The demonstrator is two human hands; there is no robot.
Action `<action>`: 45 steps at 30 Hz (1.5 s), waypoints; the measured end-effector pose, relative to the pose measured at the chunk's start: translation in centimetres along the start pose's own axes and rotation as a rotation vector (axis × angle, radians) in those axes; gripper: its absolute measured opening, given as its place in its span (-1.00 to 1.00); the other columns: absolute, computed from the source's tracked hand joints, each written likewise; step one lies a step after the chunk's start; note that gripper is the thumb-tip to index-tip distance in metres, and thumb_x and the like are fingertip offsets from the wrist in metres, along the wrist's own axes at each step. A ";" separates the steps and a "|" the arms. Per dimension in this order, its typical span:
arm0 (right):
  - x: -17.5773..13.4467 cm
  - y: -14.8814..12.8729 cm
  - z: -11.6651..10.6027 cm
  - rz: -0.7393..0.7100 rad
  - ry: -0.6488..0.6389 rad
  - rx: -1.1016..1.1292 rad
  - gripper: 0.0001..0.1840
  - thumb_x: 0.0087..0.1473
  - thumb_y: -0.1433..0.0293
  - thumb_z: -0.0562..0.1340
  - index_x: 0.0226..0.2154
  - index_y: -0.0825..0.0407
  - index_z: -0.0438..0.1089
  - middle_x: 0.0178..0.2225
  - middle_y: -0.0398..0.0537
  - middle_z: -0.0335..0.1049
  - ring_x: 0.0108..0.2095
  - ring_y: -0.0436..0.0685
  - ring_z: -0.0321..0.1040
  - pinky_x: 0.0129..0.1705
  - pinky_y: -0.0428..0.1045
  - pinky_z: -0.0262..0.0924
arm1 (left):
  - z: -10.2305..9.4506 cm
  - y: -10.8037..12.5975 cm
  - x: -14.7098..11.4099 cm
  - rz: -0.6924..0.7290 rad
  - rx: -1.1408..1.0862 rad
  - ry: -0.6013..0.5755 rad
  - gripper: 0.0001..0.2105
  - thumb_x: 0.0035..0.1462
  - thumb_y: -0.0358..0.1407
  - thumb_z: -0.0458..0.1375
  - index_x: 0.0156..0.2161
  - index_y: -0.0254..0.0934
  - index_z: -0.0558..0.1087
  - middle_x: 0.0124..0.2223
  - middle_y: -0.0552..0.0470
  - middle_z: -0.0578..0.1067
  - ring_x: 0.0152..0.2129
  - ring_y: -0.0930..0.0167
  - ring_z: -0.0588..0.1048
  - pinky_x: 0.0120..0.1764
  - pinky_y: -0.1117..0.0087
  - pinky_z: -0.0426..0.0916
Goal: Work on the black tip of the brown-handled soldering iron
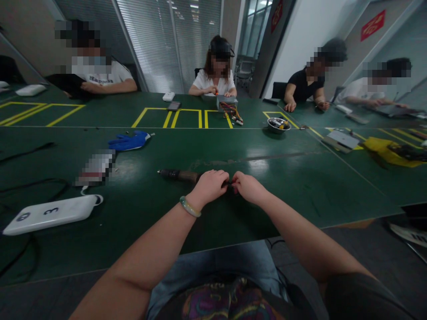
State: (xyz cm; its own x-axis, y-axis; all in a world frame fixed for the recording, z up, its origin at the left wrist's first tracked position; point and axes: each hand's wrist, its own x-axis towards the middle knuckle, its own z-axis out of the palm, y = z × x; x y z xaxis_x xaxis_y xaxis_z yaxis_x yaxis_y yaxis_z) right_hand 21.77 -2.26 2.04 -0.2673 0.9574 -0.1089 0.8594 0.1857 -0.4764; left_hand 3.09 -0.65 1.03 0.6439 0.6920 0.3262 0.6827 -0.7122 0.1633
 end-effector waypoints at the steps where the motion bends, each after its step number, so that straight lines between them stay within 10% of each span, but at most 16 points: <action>1: 0.1 -0.1 -0.1 -0.005 -0.026 0.007 -0.93 0.20 0.50 0.16 -0.22 0.06 0.27 -0.49 -0.18 0.42 -0.39 -0.01 0.35 -0.37 -0.13 0.03 | 0.0 -0.1 0.0 0.009 -0.014 -0.004 -0.91 0.10 -0.32 0.16 -0.25 -0.22 0.39 -0.25 0.01 0.47 -0.29 0.32 0.45 -0.19 0.29 0.30; 12: 0.2 -0.3 -0.8 -0.033 -0.135 0.072 -0.69 0.21 0.47 0.15 0.02 0.06 0.23 -0.49 -0.22 0.43 -0.42 -0.02 0.35 -0.39 -0.13 0.05 | 0.0 -0.9 -0.1 0.043 -0.095 0.001 -0.90 0.09 -0.30 0.16 -0.24 -0.22 0.40 -0.25 0.04 0.48 -0.28 0.35 0.46 -0.21 0.32 0.31; 45: 0.1 -0.7 -0.6 0.038 -0.137 0.060 -0.77 0.20 0.44 0.16 -0.06 0.07 0.32 -0.47 -0.17 0.43 -0.44 -0.02 0.34 -0.45 -0.13 0.03 | 0.0 -1.0 0.0 0.057 -0.139 0.000 -0.87 0.09 -0.31 0.16 -0.21 -0.21 0.44 -0.24 0.04 0.50 -0.27 0.35 0.48 -0.19 0.33 0.33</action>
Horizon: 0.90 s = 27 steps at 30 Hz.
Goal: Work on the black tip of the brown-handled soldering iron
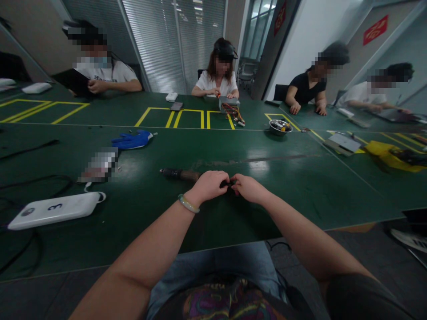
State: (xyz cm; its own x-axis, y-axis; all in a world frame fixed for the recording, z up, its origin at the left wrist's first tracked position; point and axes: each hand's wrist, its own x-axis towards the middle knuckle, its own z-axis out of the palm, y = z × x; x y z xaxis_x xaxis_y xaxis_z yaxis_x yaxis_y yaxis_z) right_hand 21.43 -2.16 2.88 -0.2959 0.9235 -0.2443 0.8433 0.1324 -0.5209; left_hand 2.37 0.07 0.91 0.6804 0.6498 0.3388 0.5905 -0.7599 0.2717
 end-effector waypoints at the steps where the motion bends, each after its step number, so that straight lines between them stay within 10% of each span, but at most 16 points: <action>1: 0.0 0.0 0.0 0.003 -0.003 -0.006 -0.77 0.20 0.44 0.16 -0.06 0.07 0.32 -0.47 -0.16 0.44 -0.44 -0.01 0.35 -0.44 -0.13 0.03 | 0.0 0.0 0.0 0.002 -0.002 0.002 -0.87 0.09 -0.31 0.16 -0.22 -0.21 0.44 -0.24 0.04 0.50 -0.27 0.35 0.48 -0.19 0.33 0.33; 27: 1.0 -0.1 1.1 0.045 0.095 -0.145 -0.74 0.23 0.41 0.13 -0.05 0.08 0.41 -0.29 -0.02 0.47 -0.25 0.07 0.39 -0.28 -0.11 0.14 | 0.1 -0.1 0.0 0.006 -0.007 -0.037 -0.91 0.12 -0.35 0.16 -0.23 -0.23 0.45 -0.21 0.01 0.49 -0.23 0.35 0.46 -0.14 0.34 0.32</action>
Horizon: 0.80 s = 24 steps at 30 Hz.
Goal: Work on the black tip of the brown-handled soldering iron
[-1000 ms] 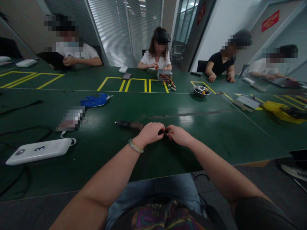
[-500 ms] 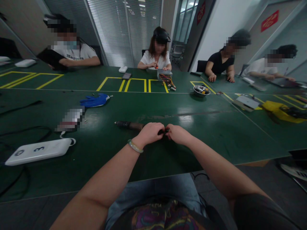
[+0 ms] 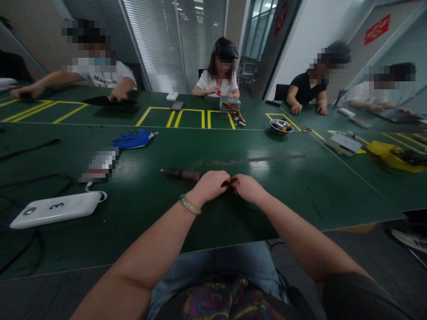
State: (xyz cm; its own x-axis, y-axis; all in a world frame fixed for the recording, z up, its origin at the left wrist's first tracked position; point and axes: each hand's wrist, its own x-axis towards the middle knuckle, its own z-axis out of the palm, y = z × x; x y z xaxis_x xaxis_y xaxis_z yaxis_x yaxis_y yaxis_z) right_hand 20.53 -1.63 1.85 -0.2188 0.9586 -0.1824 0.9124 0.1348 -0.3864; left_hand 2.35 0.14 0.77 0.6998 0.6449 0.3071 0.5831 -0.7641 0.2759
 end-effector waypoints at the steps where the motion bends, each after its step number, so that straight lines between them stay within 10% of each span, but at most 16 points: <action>1: 0.1 -0.1 0.0 0.009 -0.012 -0.020 -0.74 0.22 0.40 0.13 -0.07 0.07 0.42 -0.28 -0.02 0.47 -0.24 0.08 0.39 -0.28 -0.11 0.14 | 0.0 0.0 0.0 -0.003 -0.002 0.005 -0.91 0.13 -0.36 0.16 -0.23 -0.23 0.46 -0.21 0.01 0.49 -0.23 0.35 0.46 -0.14 0.34 0.32; 24: 0.5 0.2 -0.5 0.205 0.050 -0.339 -0.75 0.24 0.40 0.05 -0.10 0.16 0.32 -0.18 0.18 0.41 -0.14 0.22 0.40 -0.15 -0.01 0.23 | -1.5 0.6 -0.5 -0.070 -0.153 0.311 -0.80 0.11 -0.49 0.01 -0.21 -0.26 0.42 -0.20 0.01 0.50 -0.19 0.34 0.45 -0.05 0.26 0.32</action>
State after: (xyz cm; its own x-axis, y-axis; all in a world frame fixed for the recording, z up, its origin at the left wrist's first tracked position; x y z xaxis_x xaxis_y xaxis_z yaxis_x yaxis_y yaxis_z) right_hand 20.78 -1.01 2.13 -0.0108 0.9840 -0.1776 0.9997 0.0066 -0.0242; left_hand 1.74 -0.65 2.18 0.4877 0.6869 0.5388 0.5401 -0.7223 0.4320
